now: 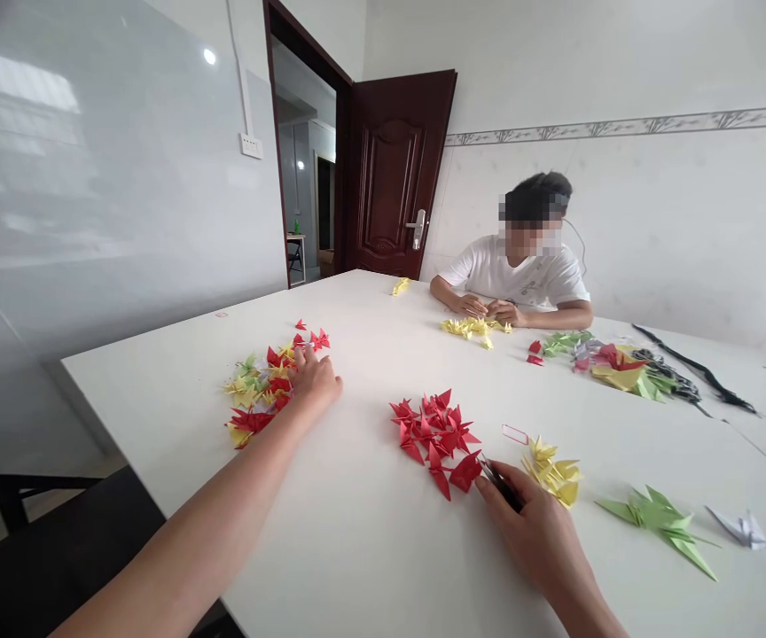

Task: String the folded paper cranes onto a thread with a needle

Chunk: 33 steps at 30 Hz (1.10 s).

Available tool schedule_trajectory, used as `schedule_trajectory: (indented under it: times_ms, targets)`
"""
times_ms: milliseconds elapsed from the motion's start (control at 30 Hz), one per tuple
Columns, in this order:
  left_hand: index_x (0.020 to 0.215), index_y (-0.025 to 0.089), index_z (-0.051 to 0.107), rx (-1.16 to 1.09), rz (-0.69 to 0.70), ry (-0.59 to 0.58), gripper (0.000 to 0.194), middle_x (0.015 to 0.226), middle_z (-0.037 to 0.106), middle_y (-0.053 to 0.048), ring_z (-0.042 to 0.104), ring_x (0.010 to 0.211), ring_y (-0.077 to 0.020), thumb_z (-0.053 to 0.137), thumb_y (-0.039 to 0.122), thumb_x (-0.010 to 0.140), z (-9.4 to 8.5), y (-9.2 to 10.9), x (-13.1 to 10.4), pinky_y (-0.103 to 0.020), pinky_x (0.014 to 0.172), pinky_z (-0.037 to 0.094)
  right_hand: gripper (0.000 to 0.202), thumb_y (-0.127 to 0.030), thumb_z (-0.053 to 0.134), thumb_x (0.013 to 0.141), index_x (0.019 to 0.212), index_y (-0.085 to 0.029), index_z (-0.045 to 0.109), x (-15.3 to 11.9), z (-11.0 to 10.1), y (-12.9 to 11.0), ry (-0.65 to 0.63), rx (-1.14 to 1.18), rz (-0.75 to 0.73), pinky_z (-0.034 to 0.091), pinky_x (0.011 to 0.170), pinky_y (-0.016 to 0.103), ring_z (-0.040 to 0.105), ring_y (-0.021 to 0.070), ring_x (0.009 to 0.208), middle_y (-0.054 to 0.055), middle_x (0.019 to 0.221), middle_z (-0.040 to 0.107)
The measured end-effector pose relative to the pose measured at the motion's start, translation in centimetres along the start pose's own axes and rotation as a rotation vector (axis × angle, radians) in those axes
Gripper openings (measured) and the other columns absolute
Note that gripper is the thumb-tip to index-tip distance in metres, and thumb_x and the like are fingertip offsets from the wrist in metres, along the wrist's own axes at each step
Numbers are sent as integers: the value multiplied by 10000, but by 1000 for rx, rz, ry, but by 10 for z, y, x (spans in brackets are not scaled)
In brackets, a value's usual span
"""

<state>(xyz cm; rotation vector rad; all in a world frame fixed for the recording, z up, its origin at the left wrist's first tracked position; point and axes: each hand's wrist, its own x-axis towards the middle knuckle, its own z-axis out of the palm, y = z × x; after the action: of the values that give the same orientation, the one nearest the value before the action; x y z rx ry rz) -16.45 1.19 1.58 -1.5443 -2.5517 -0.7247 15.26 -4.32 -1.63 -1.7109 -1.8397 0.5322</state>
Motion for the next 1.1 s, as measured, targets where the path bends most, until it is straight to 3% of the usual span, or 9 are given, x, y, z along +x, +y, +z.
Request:
schedule_trajectory:
  times_ms: [100,233,367,467,600,767,867,967,1100]
  targets:
    - [893,114,644,65,-81,-56,235,1428,279,-201,83,1358,-395,605,210,683,-1,-11,8,-566,986,276,503,-594,533,690,975,-204,672,-1,-1,-1,14,1,-29,503,647,304,647,248,814,46,894,712]
    - [834,125,660,59,-108,-76,190,1352,410,-198,116,1348,-405,598,200,670,0,-15,12,-590,987,244,461,-566,523,717,951,-199,677,-3,-1,-3,28,8,-72,496,596,291,651,233,735,44,830,716]
    - [788,154,663,38,-102,-96,147,1217,542,-180,152,1337,-399,586,184,667,-1,-16,12,-595,981,242,453,-549,530,715,958,-196,678,-5,-1,-5,27,9,-62,492,588,286,648,226,727,38,822,715]
    - [800,131,661,-1,-63,-83,154,1173,562,-197,181,1320,-416,577,158,673,-1,-13,10,-619,976,225,456,-544,527,719,967,-190,671,-5,-3,-7,13,17,-51,492,610,285,647,226,752,40,835,712]
    - [923,102,645,-100,62,-13,229,1183,548,-209,269,1278,-416,548,158,724,-5,1,4,-599,956,280,446,-532,526,727,971,-188,672,-6,-4,-9,9,18,-57,488,603,285,641,219,734,38,830,709]
    - [993,181,635,-309,345,26,259,1084,625,-73,552,1061,-204,447,155,817,-10,34,-16,-329,908,446,435,-533,532,727,955,-190,670,-6,-3,-9,22,43,-72,479,584,287,636,223,718,47,816,705]
    - [921,192,658,-511,507,-14,227,971,669,-24,623,912,-131,482,124,795,-8,55,-38,-229,821,496,462,-555,544,715,963,-182,657,-6,-2,-10,67,71,-33,471,578,286,624,210,681,47,772,689]
    - [870,172,661,-771,620,-91,209,906,688,-26,644,844,-129,514,80,754,-3,69,-61,-229,776,518,485,-563,547,717,992,-173,634,-9,-3,-13,158,114,-6,467,600,285,614,202,707,53,788,670]
    - [1050,173,589,-881,646,-254,339,900,686,-24,648,807,-123,525,63,736,0,79,-86,-233,768,527,447,-542,509,768,1002,-176,613,-16,-6,-23,128,158,-105,469,627,272,605,188,743,53,842,666]
